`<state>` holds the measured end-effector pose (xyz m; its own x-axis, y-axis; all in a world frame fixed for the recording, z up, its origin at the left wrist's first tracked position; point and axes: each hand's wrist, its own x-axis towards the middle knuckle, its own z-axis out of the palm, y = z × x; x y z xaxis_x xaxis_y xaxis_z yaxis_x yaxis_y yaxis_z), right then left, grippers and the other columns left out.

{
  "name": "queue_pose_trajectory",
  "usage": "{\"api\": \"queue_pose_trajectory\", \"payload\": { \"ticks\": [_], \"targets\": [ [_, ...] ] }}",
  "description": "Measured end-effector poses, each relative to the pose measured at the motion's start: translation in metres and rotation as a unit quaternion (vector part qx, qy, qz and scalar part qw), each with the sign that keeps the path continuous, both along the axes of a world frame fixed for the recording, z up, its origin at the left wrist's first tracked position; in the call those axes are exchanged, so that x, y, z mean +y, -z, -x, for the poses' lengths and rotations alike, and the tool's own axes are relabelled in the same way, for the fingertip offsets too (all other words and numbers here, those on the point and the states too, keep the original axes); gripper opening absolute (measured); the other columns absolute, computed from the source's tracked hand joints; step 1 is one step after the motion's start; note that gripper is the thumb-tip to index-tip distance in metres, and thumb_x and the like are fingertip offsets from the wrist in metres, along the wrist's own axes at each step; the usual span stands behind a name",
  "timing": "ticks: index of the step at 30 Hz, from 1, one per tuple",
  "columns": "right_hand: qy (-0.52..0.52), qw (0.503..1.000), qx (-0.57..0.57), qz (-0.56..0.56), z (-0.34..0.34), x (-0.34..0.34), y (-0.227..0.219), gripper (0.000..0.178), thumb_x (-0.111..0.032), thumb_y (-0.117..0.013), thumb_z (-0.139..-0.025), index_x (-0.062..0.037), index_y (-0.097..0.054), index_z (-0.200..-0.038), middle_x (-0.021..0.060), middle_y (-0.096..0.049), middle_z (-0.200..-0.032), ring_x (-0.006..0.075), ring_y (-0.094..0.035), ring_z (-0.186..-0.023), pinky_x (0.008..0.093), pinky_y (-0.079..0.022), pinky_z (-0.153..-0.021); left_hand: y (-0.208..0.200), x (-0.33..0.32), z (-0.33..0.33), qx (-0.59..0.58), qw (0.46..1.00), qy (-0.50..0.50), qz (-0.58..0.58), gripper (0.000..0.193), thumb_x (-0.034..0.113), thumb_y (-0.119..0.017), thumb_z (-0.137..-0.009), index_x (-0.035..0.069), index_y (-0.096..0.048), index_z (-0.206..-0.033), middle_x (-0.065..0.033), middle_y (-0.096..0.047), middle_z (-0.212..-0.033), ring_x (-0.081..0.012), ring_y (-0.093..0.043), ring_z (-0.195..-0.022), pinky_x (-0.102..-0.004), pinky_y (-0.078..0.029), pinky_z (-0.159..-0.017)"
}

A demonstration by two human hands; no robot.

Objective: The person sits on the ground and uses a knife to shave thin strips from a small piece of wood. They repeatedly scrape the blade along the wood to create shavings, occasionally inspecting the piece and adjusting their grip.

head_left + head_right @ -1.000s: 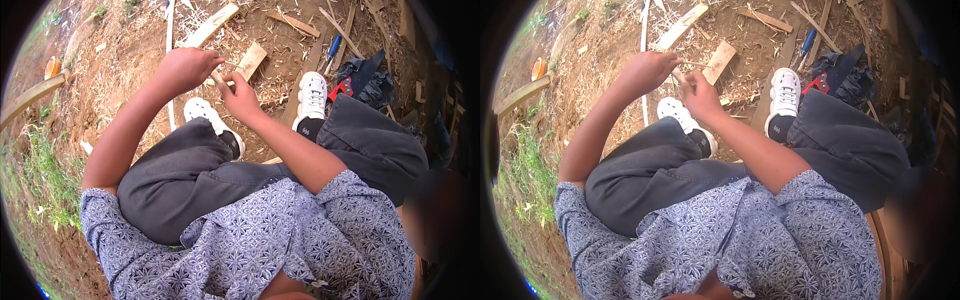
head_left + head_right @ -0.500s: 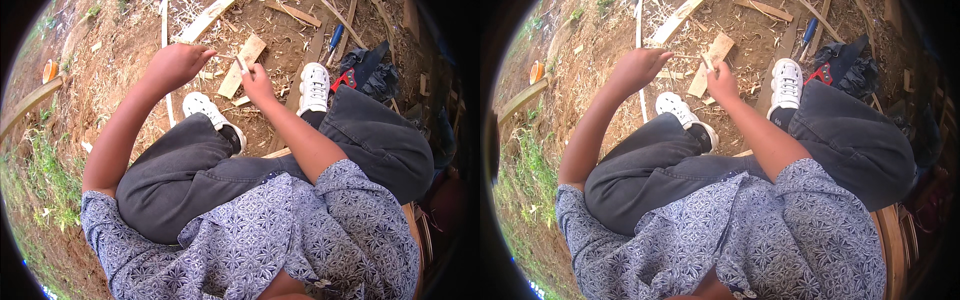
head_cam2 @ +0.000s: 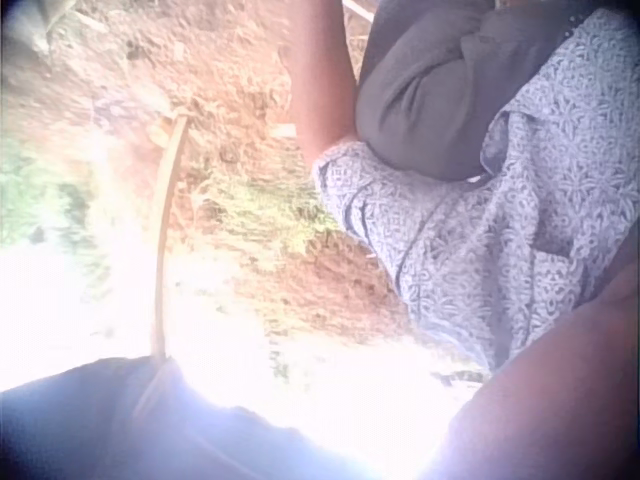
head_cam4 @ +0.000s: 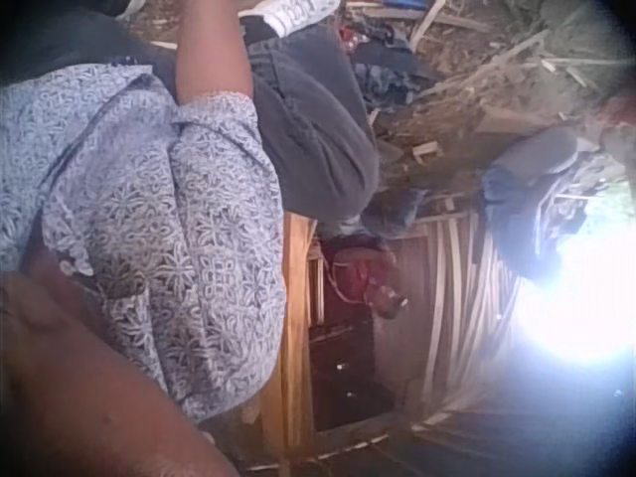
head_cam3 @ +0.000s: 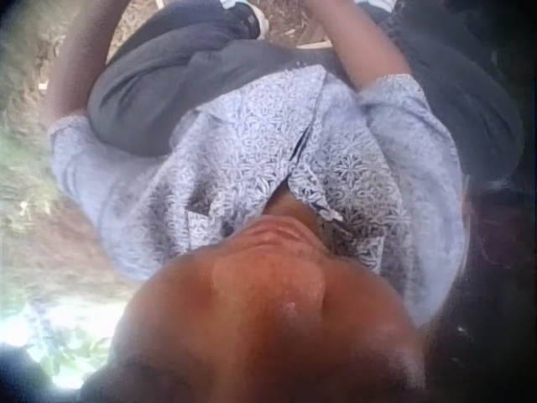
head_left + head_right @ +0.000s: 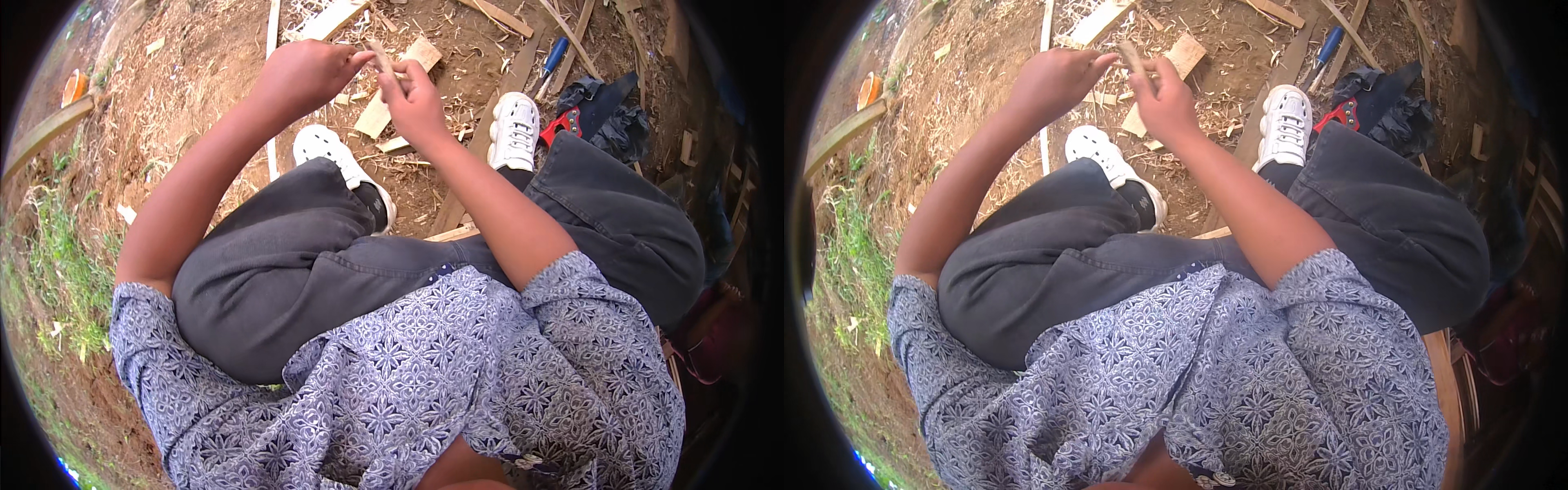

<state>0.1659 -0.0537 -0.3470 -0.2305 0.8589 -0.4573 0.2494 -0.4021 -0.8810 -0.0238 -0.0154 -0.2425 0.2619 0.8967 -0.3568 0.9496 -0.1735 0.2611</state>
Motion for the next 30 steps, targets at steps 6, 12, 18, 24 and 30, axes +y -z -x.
{"api": "queue_pose_trajectory", "payload": {
  "ticks": [6, 12, 18, 24, 30],
  "targets": [
    [-0.105, 0.994, 0.009, 0.031, 0.014, -0.014, -0.021, 0.028, -0.028, -0.063, -0.100, -0.0069, -0.062, -0.117, 0.0097, -0.071, -0.086, 0.0158, -0.067, -0.074, 0.0324, -0.052, -0.068, 0.008, -0.004, -0.001, -0.009, 0.999, 0.028, -0.027, 0.046, 0.046, -0.052, -0.104, 0.008, -0.077, -0.097, -0.0174, -0.071, -0.072, -0.0355, -0.070, -0.067, -0.0450, -0.057, -0.061],
    [-0.123, 0.959, -0.109, 0.232, -0.019, -0.034, 0.040, 0.023, -0.025, -0.058, -0.102, -0.0048, -0.059, -0.112, 0.0074, -0.070, -0.080, 0.0147, -0.065, -0.068, 0.0326, -0.050, -0.063, 0.005, 0.007, 0.002, -0.006, 0.999, -0.010, -0.036, 0.044, 0.048, -0.050, -0.104, 0.012, -0.075, -0.097, -0.0137, -0.071, -0.075, -0.0328, -0.070, -0.067, -0.0443, -0.056, -0.060],
    [0.061, 0.986, -0.097, 0.118, -0.019, -0.017, 0.043, 0.027, -0.025, -0.060, -0.098, -0.0037, -0.058, -0.114, 0.0110, -0.071, -0.084, 0.0217, -0.069, -0.077, 0.0379, -0.052, -0.072, 0.023, -0.001, 0.020, -0.072, 0.984, 0.000, -0.161, 0.030, 0.041, -0.056, -0.103, 0.014, -0.070, -0.104, -0.0083, -0.071, -0.090, -0.0296, -0.070, -0.074, -0.0434, -0.055, -0.059],
    [0.132, 0.964, -0.182, 0.143, -0.034, -0.013, 0.069, 0.032, -0.028, -0.064, -0.093, -0.0052, -0.059, -0.115, 0.0161, -0.070, -0.097, 0.0257, -0.069, -0.087, 0.0429, -0.052, -0.077, 0.022, 0.008, 0.016, -0.079, 0.983, 0.011, -0.164, 0.033, 0.043, -0.056, -0.102, 0.014, -0.073, -0.099, -0.0098, -0.071, -0.076, -0.0303, -0.069, -0.067, -0.0427, -0.054, -0.058],
    [0.042, 0.999, 0.004, 0.004, 0.002, 0.003, -0.002, 0.027, -0.011, -0.061, -0.096, -0.0035, -0.053, -0.120, 0.0140, -0.068, -0.094, 0.0198, -0.068, -0.075, 0.0368, -0.054, -0.066, 0.007, 0.010, 0.006, -0.061, 0.996, 0.007, -0.069, 0.035, 0.042, -0.058, -0.102, 0.012, -0.075, -0.101, -0.0113, -0.070, -0.077, -0.0303, -0.069, -0.069, -0.0426, -0.054, -0.060]
  ]
}}
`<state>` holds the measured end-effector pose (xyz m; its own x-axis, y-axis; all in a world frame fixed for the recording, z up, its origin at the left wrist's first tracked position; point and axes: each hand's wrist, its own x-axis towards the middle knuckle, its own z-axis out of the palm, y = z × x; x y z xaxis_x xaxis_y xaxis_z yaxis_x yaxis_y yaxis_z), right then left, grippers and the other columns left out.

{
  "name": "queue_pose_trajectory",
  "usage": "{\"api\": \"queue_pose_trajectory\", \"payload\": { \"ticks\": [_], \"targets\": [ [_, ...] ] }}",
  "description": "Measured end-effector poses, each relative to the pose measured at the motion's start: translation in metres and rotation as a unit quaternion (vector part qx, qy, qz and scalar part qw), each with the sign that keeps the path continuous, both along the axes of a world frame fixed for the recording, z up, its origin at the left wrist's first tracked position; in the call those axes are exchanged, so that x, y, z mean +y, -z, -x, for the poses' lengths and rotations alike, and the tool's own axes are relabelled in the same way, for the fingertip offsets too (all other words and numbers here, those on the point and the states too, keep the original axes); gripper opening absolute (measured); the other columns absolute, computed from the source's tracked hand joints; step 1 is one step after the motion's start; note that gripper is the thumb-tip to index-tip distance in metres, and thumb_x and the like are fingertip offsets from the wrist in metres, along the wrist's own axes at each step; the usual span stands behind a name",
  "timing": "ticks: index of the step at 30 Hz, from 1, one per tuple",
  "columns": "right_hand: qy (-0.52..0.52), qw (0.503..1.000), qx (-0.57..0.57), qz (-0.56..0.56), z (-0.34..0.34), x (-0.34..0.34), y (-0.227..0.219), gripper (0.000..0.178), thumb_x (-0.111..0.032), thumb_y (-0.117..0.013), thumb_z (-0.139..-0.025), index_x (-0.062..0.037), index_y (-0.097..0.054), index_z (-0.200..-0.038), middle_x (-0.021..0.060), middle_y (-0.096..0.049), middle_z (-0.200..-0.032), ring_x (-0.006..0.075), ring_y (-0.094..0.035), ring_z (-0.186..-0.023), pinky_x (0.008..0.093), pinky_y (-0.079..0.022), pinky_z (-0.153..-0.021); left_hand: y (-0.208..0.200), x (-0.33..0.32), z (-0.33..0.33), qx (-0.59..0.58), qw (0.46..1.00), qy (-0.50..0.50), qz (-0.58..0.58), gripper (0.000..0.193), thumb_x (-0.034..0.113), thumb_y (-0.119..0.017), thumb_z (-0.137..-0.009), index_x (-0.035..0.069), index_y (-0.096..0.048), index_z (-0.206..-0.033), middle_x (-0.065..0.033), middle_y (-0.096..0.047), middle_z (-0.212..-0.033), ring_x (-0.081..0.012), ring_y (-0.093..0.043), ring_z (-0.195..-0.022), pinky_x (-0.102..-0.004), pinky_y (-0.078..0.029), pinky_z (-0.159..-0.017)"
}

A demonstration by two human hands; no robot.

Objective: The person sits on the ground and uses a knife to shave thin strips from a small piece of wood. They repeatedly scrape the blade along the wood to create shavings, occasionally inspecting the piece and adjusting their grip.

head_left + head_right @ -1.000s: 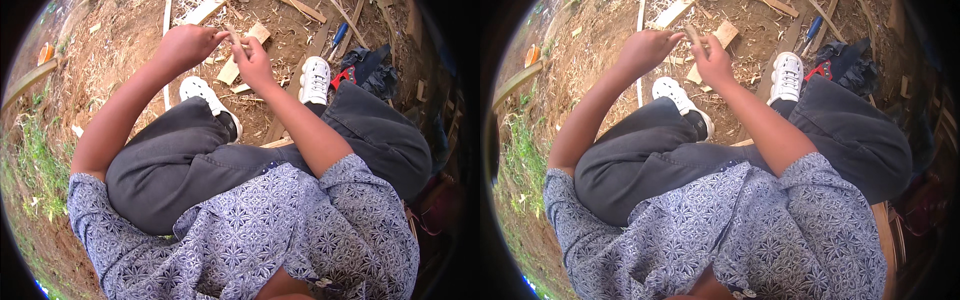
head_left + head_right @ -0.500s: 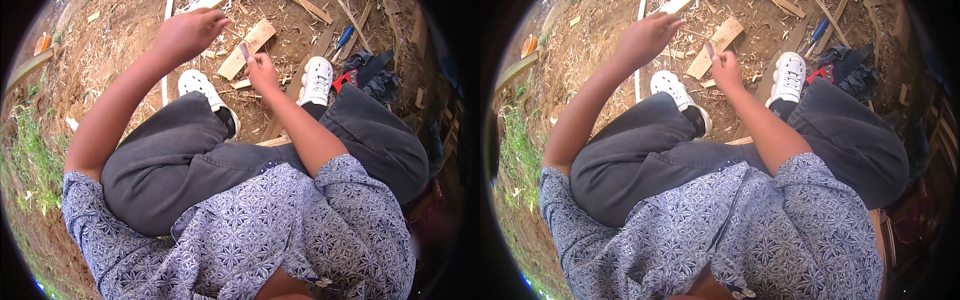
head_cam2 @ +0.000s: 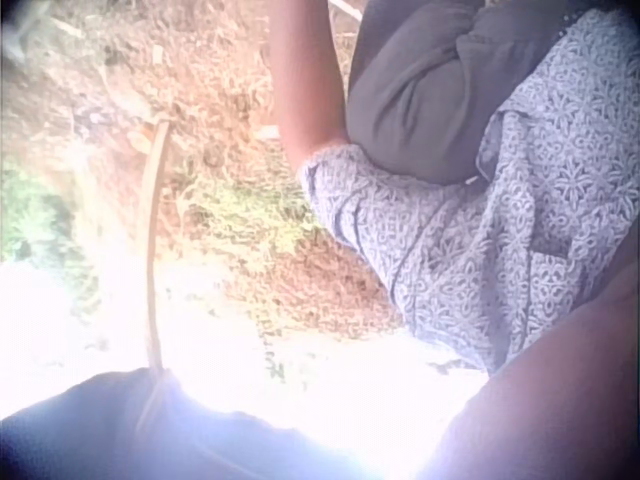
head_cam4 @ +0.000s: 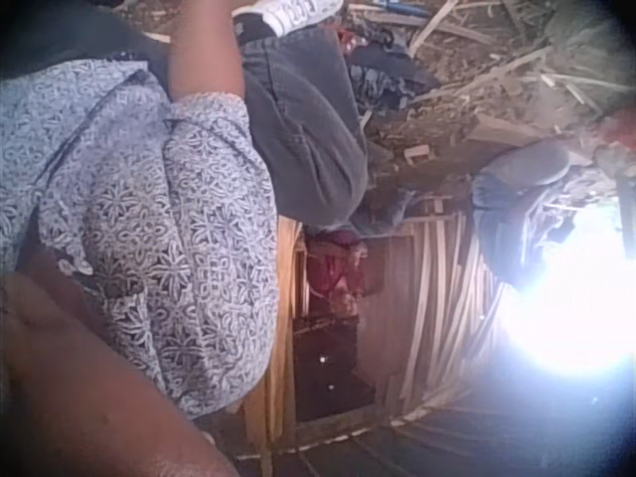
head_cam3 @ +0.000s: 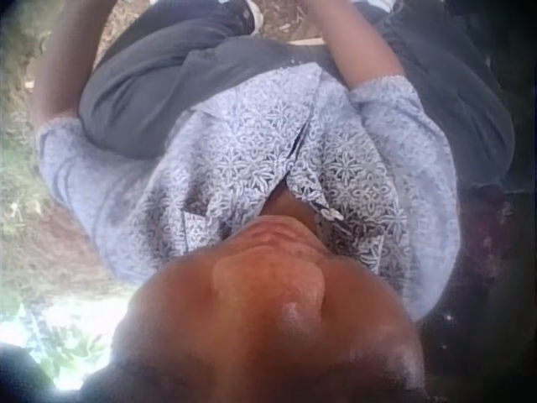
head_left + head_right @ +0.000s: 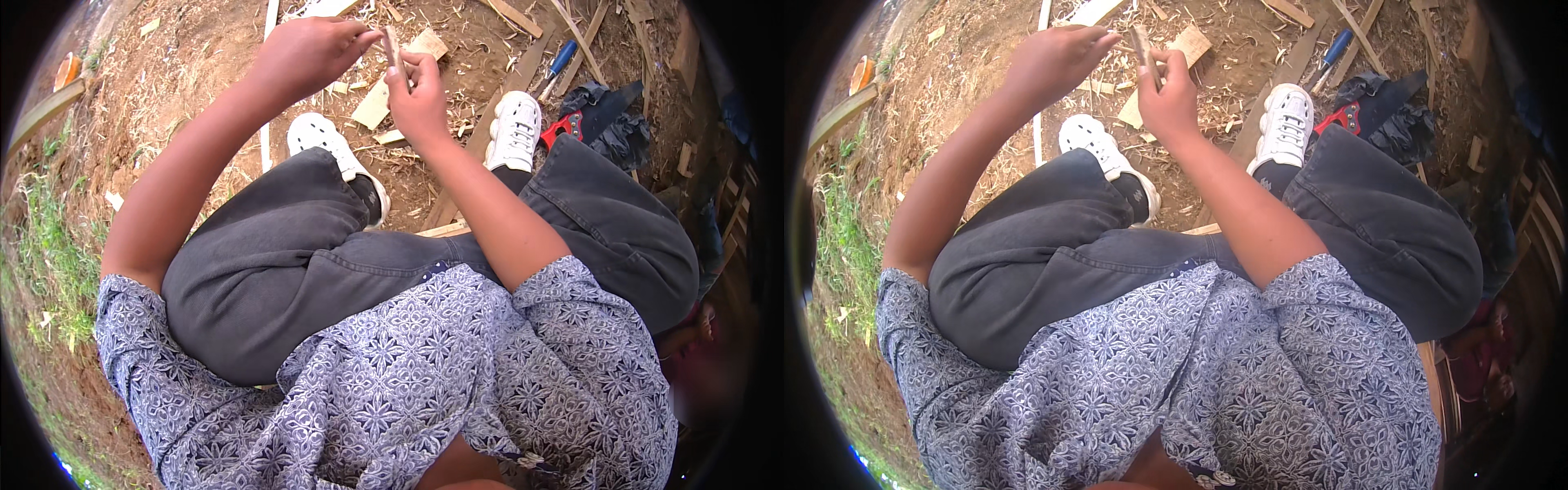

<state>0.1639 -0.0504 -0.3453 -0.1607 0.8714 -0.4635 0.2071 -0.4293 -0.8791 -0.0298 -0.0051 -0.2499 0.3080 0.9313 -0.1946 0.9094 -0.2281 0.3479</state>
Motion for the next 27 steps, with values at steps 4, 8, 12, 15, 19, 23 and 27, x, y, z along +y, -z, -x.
{"api": "queue_pose_trajectory", "payload": {
  "ticks": [4, 8, 12, 15, 19, 23, 27],
  "targets": [
    [-0.031, 0.990, -0.100, 0.099, -0.024, -0.004, 0.028, 0.027, -0.012, -0.061, -0.096, -0.0051, -0.053, -0.121, 0.0119, -0.072, -0.090, 0.0200, -0.069, -0.079, 0.0343, -0.054, -0.070, 0.009, -0.006, -0.001, 0.000, 0.997, 0.028, -0.070, 0.036, 0.041, -0.059, -0.102, 0.010, -0.074, -0.092, -0.0106, -0.067, -0.068, -0.0294, -0.067, -0.060, -0.0413, -0.053, -0.055],
    [-0.018, 0.998, 0.060, -0.017, 0.007, 0.008, -0.015, 0.027, -0.009, -0.061, -0.097, -0.0045, -0.053, -0.123, 0.0104, -0.073, -0.089, 0.0170, -0.070, -0.080, 0.0330, -0.054, -0.072, 0.018, -0.013, 0.004, 0.006, 0.999, 0.017, -0.049, 0.037, 0.042, -0.058, -0.102, 0.010, -0.074, -0.094, -0.0108, -0.068, -0.068, -0.0281, -0.067, -0.059, -0.0408, -0.053, -0.054],
    [-0.028, 0.993, -0.102, 0.045, -0.032, -0.006, 0.065, 0.031, -0.013, -0.065, -0.096, -0.0039, -0.053, -0.124, 0.0092, -0.072, -0.087, 0.0162, -0.067, -0.077, 0.0325, -0.051, -0.068, 0.018, -0.004, -0.003, 0.024, 0.998, 0.024, -0.052, 0.040, 0.044, -0.057, -0.102, 0.010, -0.072, -0.088, -0.0097, -0.068, -0.066, -0.0280, -0.067, -0.057, -0.0399, -0.053, -0.052],
    [-0.031, 0.998, -0.039, 0.037, -0.008, 0.006, 0.011, 0.030, -0.015, -0.065, -0.096, -0.0048, -0.055, -0.122, 0.0122, -0.072, -0.096, 0.0175, -0.069, -0.081, 0.0349, -0.053, -0.072, 0.017, -0.015, 0.001, 0.015, 0.997, 0.016, -0.071, 0.038, 0.044, -0.057, -0.102, 0.012, -0.075, -0.092, -0.0102, -0.068, -0.068, -0.0303, -0.067, -0.059, -0.0412, -0.054, -0.054],
    [-0.035, 0.999, -0.029, -0.020, -0.010, 0.004, 0.022, 0.028, -0.015, -0.066, -0.095, -0.0048, -0.056, -0.120, 0.0128, -0.072, -0.096, 0.0197, -0.071, -0.082, 0.0358, -0.054, -0.076, 0.014, -0.010, 0.001, 0.024, 0.999, 0.017, -0.045, 0.040, 0.045, -0.056, -0.102, 0.011, -0.075, -0.094, -0.0100, -0.069, -0.069, -0.0283, -0.068, -0.059, -0.0393, -0.054, -0.053],
    [-0.009, 0.995, -0.075, 0.061, -0.029, 0.009, 0.042, 0.026, -0.012, -0.058, -0.100, -0.0017, -0.051, -0.122, 0.0108, -0.071, -0.097, 0.0145, -0.067, -0.073, 0.0289, -0.051, -0.067, 0.027, -0.008, 0.001, -0.009, 0.996, 0.039, -0.083, 0.050, 0.051, -0.054, -0.102, 0.010, -0.066, -0.075, -0.0124, -0.066, -0.063, -0.0317, -0.065, -0.054, -0.0435, -0.053, -0.050],
    [0.051, 0.990, 0.114, 0.062, -0.002, 0.034, -0.029, 0.032, -0.013, -0.052, -0.105, -0.0017, -0.041, -0.133, 0.0111, -0.072, -0.100, 0.0141, -0.070, -0.074, 0.0236, -0.048, -0.055, 0.008, -0.006, -0.001, 0.005, 0.997, 0.060, -0.045, 0.047, 0.049, -0.055, -0.101, 0.011, -0.068, -0.077, -0.0101, -0.070, -0.070, -0.0294, -0.069, -0.060, -0.0428, -0.054, -0.052]
  ]
}}
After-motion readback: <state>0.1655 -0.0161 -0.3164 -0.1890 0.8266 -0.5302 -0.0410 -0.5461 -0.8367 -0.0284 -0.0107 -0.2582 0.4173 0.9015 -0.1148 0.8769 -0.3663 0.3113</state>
